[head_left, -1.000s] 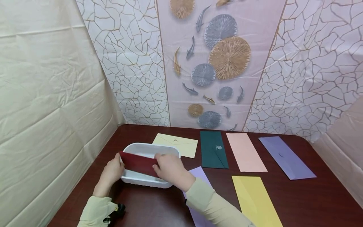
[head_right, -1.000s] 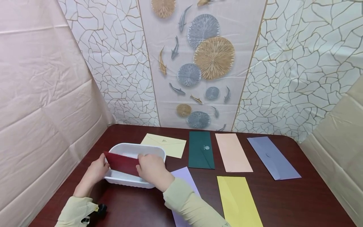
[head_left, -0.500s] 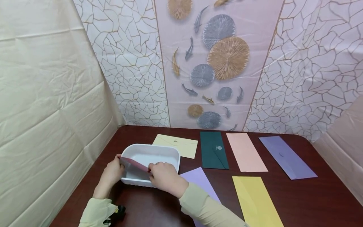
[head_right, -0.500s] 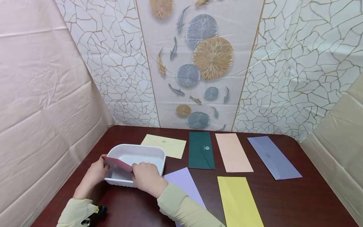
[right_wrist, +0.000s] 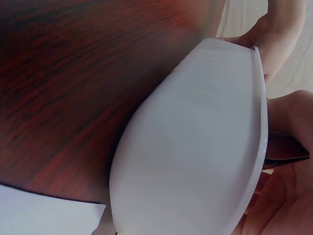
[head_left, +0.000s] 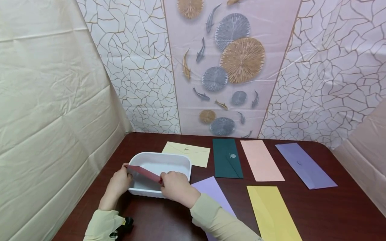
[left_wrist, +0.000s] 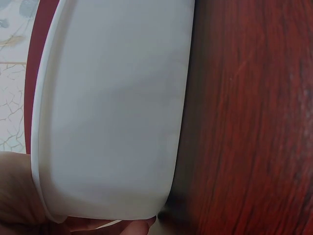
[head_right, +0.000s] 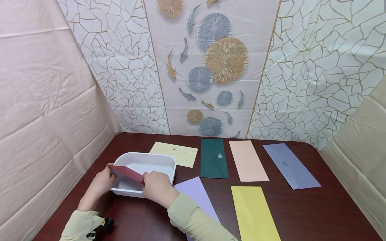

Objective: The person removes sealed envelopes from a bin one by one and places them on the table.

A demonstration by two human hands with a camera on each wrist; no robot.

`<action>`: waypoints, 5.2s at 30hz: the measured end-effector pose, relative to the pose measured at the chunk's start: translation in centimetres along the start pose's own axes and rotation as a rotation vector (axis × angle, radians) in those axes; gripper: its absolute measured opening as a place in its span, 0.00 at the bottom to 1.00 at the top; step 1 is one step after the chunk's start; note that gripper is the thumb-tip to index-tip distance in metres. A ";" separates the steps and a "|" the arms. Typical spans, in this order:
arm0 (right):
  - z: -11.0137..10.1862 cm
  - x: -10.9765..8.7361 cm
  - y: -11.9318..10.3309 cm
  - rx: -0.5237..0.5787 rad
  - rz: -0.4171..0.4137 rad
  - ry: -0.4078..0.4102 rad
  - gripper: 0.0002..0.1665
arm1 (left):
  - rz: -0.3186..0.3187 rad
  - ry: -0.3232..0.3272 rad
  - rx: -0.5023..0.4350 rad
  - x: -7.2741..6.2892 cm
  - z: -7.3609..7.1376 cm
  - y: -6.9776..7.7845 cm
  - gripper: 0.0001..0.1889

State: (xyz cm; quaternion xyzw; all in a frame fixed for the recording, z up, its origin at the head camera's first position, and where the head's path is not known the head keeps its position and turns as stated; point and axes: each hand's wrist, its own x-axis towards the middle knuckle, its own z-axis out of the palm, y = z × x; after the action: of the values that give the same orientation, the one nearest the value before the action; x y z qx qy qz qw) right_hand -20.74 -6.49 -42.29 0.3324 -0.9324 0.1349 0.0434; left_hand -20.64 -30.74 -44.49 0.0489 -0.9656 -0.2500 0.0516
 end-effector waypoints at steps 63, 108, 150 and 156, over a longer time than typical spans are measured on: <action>-3.8 -1.3 2.2 -0.030 -0.150 0.371 0.06 | -0.028 -0.006 0.016 -0.2 0.1 0.5 0.24; -8.1 -9.1 14.7 0.132 0.203 0.590 0.13 | -0.052 -0.050 -0.031 -0.2 0.2 0.0 0.26; -11.5 -29.1 25.9 0.051 0.701 0.496 0.25 | -0.061 -0.067 -0.010 0.0 -0.1 0.5 0.25; -11.6 -31.3 25.7 0.073 0.774 0.417 0.28 | -0.052 -0.072 0.008 -0.3 -0.4 -0.3 0.26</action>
State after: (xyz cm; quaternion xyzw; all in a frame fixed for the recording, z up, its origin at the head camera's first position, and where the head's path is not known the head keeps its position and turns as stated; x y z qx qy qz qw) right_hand -12.79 34.91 -42.22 -0.0745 -0.9542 0.2384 0.1648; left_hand -20.29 -31.20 -44.27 0.0649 -0.9662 -0.2491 0.0101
